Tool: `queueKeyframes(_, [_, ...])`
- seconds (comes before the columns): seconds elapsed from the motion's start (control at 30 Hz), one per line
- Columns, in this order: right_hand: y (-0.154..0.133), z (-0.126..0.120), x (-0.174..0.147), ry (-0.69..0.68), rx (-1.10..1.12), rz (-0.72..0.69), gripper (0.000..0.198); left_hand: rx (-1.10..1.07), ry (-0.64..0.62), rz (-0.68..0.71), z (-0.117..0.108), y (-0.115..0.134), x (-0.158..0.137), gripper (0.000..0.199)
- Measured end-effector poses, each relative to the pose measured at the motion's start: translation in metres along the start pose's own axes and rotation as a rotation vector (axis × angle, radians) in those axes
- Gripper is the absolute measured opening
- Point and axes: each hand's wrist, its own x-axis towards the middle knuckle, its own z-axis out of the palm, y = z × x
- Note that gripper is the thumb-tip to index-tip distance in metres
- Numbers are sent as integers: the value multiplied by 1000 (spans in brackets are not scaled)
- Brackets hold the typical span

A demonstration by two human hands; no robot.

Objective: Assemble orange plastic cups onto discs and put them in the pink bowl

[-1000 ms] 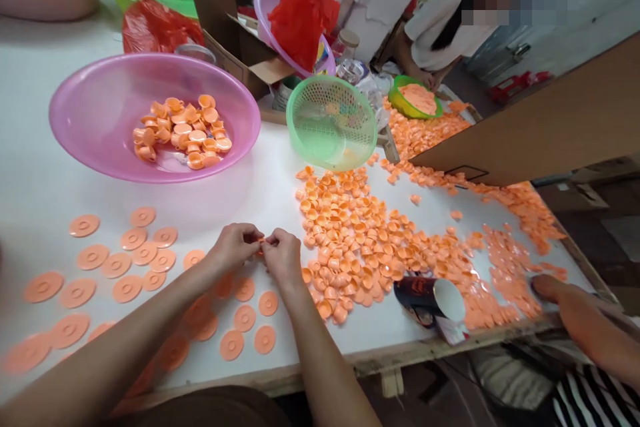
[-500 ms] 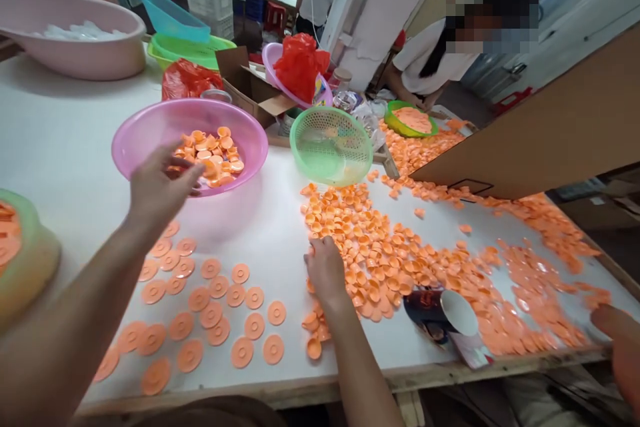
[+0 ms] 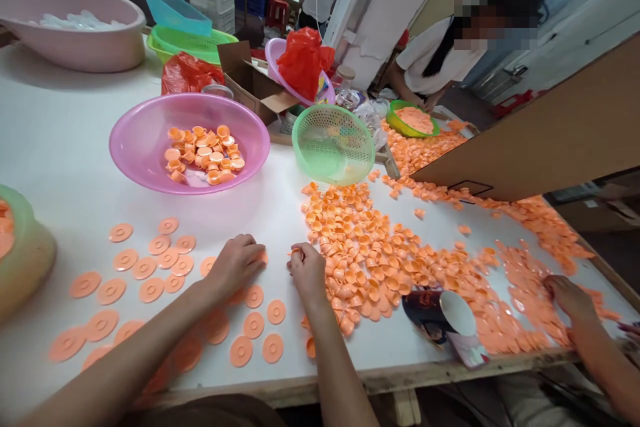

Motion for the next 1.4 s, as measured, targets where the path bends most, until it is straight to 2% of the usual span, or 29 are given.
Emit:
queueKeyframes(0.1, [4,3,0,9,-37,-162,25,-111,48,9,3,-2,5,19])
queueKeyframes(0.17, [5,6,0,2,-47,-212,22,-151,44,20,4,-7,4,25])
queueKeyframes(0.37, [-4,31,-4,-94,18,56,7,-182,56,8,11,-10,0,13])
queueKeyframes(0.47, [-10,41,-5,-116,-14,41,10,-205,61,-15,9,-8,2,8])
queueKeyframes(0.53, [-12,43,-4,-117,-65,-5,11,-279,9,-57,3,-7,4,7])
queueKeyframes(0.67, [-14,39,2,-120,-169,-70,10,-455,-93,-263,-11,-2,13,14])
queueKeyframes(0.73, [-14,39,4,-124,-185,-70,10,-391,-81,-327,-13,1,17,6])
queueKeyframes(0.83, [-11,45,0,-135,-130,2,8,-251,-53,-327,-7,7,19,17])
queueKeyframes(0.97, [-8,51,-7,-123,-3,50,10,-197,7,-310,4,13,11,20])
queueKeyframes(1.03, [-8,43,-3,-236,4,29,14,-181,12,-311,3,15,7,20])
queueKeyframes(1.1, [-10,27,9,-351,-53,-17,21,-183,50,-292,-10,16,9,18])
queueKeyframes(1.13, [-11,16,16,-346,-110,-66,23,-187,111,-268,-22,16,13,17])
queueKeyframes(1.23, [-11,-11,38,28,-373,-304,20,-153,458,-194,-85,12,33,14])
queueKeyframes(1.27, [-10,-17,42,110,-460,-348,18,-123,587,-191,-109,9,40,13])
queueKeyframes(1.33, [-5,-21,44,146,-584,-371,14,-65,753,-188,-151,0,49,13])
queueKeyframes(1.37, [-2,-21,43,132,-611,-366,10,-53,794,-192,-165,-5,49,17])
queueKeyframes(1.4, [1,-19,40,117,-621,-360,7,-50,772,-187,-172,-11,45,19])
